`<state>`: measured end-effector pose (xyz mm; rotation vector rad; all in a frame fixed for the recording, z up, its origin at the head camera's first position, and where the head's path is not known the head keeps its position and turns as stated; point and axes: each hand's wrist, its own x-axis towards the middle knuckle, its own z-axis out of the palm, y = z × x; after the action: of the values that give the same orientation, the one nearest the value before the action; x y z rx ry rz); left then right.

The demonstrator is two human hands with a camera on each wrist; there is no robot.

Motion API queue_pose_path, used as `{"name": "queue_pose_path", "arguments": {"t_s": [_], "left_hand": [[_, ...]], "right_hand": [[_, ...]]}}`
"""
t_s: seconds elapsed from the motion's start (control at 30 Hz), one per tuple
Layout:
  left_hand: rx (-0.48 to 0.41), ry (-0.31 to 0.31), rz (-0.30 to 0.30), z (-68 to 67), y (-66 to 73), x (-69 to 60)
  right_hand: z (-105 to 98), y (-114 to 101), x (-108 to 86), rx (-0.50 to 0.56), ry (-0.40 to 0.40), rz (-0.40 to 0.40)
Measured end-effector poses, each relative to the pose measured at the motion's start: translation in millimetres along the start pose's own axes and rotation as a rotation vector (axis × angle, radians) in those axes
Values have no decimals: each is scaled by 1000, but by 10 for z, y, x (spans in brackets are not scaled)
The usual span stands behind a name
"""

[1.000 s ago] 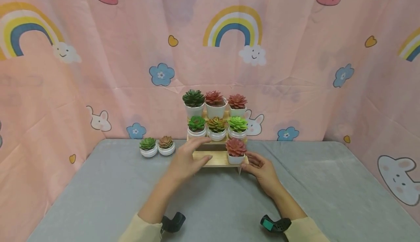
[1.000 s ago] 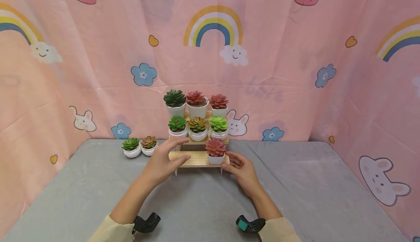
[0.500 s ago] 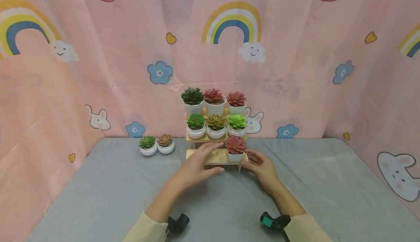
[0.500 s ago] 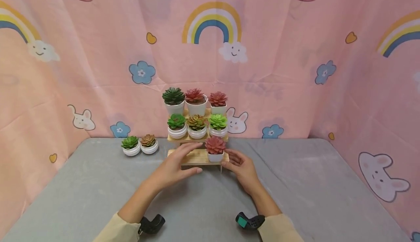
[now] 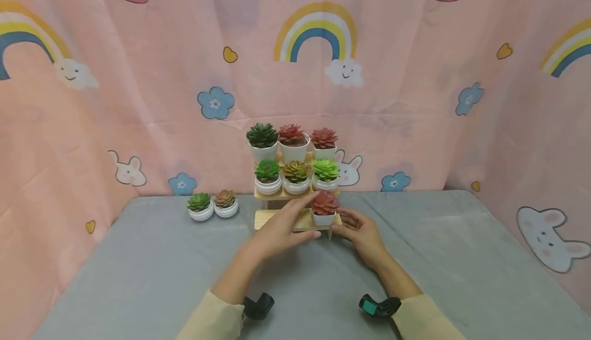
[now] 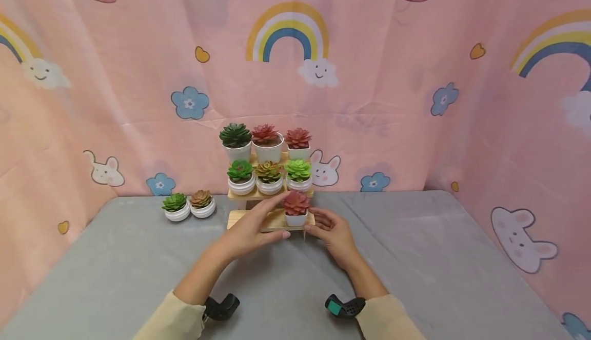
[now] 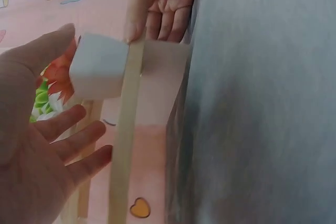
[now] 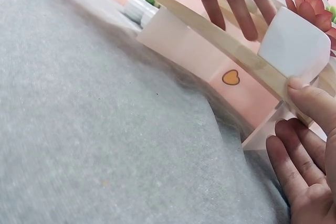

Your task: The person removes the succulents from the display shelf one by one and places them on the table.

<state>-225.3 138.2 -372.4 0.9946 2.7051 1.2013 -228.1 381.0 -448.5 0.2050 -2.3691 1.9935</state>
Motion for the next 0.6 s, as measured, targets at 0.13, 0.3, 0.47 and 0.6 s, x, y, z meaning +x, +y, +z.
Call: {"name": "queue_pose_path", "arguments": {"t_s": [0.13, 0.3, 0.47, 0.6], "left_hand": [[-57, 53, -7, 109, 13, 53], [-85, 123, -9, 221, 0, 106], [-69, 188, -7, 306, -35, 128], [-35, 240, -20, 393, -36, 137]], "right_hand": [[2, 4, 10, -14, 16, 10], [-7, 10, 13, -12, 21, 24], [10, 12, 11, 3, 19, 19], [19, -1, 14, -25, 19, 23]]}}
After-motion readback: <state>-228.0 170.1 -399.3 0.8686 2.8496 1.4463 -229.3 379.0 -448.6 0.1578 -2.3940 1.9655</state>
